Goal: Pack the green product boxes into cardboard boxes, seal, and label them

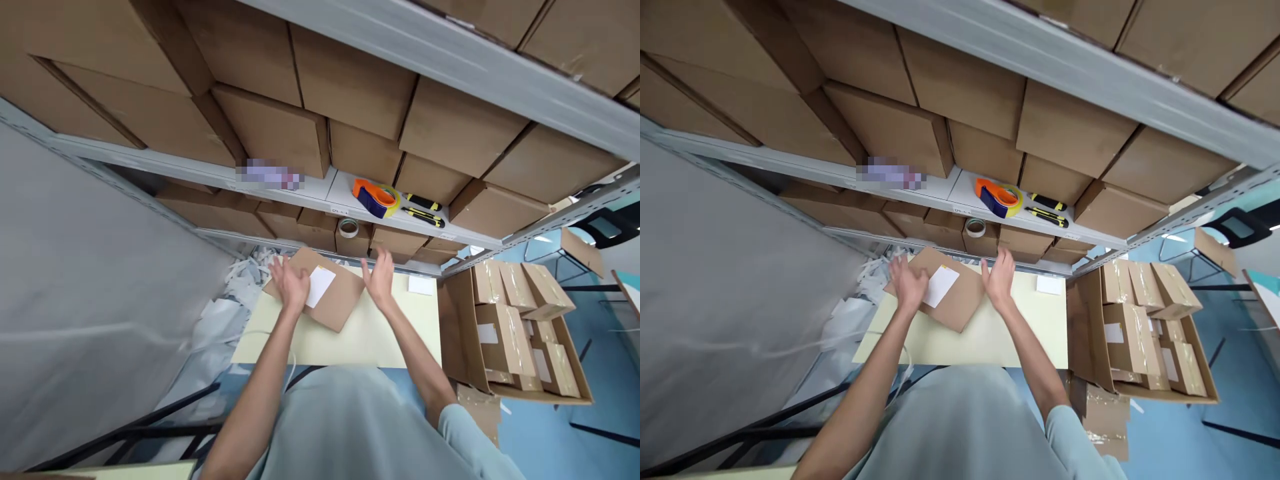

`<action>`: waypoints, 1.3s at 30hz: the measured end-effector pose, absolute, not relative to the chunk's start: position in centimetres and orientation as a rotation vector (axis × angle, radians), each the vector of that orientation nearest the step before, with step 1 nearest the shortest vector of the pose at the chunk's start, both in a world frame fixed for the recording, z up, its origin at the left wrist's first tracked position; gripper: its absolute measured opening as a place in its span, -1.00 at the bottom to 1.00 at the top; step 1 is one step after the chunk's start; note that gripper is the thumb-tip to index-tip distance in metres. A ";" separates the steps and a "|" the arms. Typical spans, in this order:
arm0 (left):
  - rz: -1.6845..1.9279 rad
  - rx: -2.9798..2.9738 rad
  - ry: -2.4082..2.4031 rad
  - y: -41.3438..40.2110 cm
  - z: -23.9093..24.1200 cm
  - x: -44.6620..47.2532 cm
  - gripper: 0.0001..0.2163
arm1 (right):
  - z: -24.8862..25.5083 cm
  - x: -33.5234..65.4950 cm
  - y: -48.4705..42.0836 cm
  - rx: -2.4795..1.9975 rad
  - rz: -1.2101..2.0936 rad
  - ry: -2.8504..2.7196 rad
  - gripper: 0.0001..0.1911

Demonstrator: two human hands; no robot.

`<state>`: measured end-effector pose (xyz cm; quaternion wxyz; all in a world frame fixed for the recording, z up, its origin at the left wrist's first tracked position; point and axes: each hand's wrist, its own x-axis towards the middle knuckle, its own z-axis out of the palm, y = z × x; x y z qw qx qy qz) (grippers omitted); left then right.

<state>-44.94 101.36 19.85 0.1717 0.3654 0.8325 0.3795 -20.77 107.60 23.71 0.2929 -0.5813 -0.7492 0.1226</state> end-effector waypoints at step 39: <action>1.460 1.152 1.619 92.8 29.2 -33.5 -0.78 | 27.4 -19.7 98.1 -1.024 1.773 -1.147 -0.40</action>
